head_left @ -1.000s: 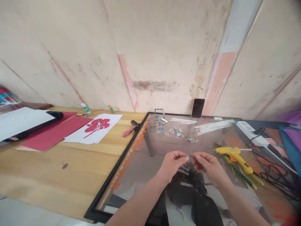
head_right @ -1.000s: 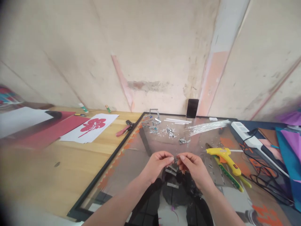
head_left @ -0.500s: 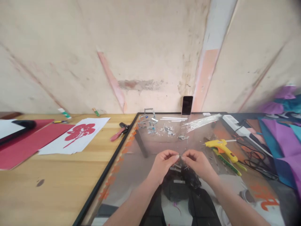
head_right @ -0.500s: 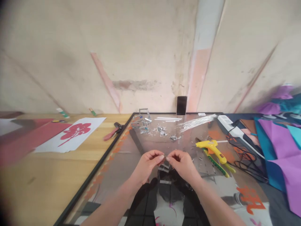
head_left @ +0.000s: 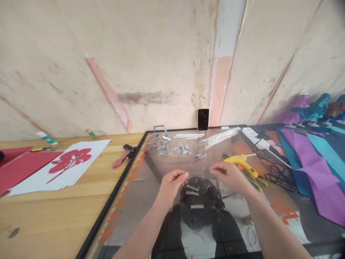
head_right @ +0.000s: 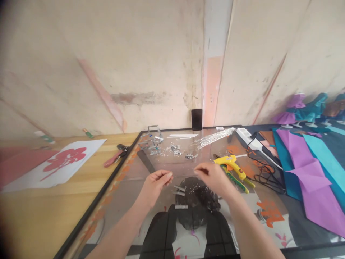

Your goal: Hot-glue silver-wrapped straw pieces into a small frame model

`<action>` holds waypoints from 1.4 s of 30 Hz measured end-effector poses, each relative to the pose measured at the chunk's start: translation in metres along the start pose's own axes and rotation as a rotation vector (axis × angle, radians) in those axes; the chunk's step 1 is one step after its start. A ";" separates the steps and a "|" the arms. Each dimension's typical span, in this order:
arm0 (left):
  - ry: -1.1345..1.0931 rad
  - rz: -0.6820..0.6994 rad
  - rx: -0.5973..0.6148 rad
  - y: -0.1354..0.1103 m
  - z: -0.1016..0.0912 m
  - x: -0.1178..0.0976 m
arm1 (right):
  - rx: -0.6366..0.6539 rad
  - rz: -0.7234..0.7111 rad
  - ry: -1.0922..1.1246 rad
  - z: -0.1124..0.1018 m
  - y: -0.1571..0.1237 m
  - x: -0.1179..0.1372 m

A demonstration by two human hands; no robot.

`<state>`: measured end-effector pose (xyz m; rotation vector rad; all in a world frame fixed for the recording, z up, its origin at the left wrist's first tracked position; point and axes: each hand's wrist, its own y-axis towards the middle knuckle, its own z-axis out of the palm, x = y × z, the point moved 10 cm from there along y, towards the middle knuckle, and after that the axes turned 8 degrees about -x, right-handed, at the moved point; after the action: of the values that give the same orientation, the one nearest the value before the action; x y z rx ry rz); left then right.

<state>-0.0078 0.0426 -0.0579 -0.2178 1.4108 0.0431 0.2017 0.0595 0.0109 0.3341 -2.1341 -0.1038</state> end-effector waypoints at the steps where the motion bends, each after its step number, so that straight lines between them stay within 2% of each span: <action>1: -0.023 0.001 -0.028 0.004 -0.006 0.001 | -0.022 -0.011 -0.081 -0.015 0.002 -0.008; 3: -0.083 -0.005 -0.067 0.012 -0.016 0.006 | -0.071 -0.024 -0.227 -0.043 0.006 -0.025; 5: -0.138 -0.019 -0.080 0.018 -0.021 0.010 | -0.055 -0.014 -0.343 -0.055 0.006 -0.041; 7: -0.159 -0.026 -0.074 0.021 -0.024 0.012 | 0.043 -0.041 -0.479 -0.046 0.004 -0.049; 10: -0.153 -0.023 -0.066 0.022 -0.024 0.013 | 0.176 -0.118 -0.607 -0.018 -0.005 -0.048; 13: -0.165 -0.028 -0.056 0.021 -0.022 0.013 | 0.241 -0.154 -0.646 0.003 -0.017 -0.044; 16: -0.171 -0.040 -0.050 0.020 -0.021 0.015 | 0.278 -0.221 -0.741 0.015 -0.029 -0.042; 22: -0.162 -0.056 -0.061 0.021 -0.022 0.018 | 0.230 -0.328 -0.999 0.014 -0.046 -0.049; 26: -0.159 -0.060 -0.063 0.020 -0.022 0.019 | 0.156 -0.289 -1.117 0.009 -0.060 -0.049; 29: -0.161 -0.069 -0.055 0.020 -0.020 0.022 | 0.063 -0.275 -1.134 0.012 -0.077 -0.031; 32: -0.165 -0.077 -0.054 0.020 -0.020 0.025 | 0.064 -0.360 -1.040 0.031 -0.092 -0.007; 35: -0.166 -0.077 -0.075 0.022 -0.023 0.027 | 0.092 -0.368 -1.015 0.039 -0.090 -0.003; 39: -0.187 -0.070 -0.092 0.025 -0.027 0.024 | 0.131 -0.368 -1.024 0.042 -0.074 -0.017; 42: -0.208 -0.052 -0.102 0.027 -0.030 0.020 | 0.170 -0.425 -1.030 0.051 -0.069 -0.028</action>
<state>-0.0383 0.0615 -0.0857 -0.3252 1.1962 0.0919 0.1874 -0.0017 -0.0535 0.9974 -3.0505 -0.4110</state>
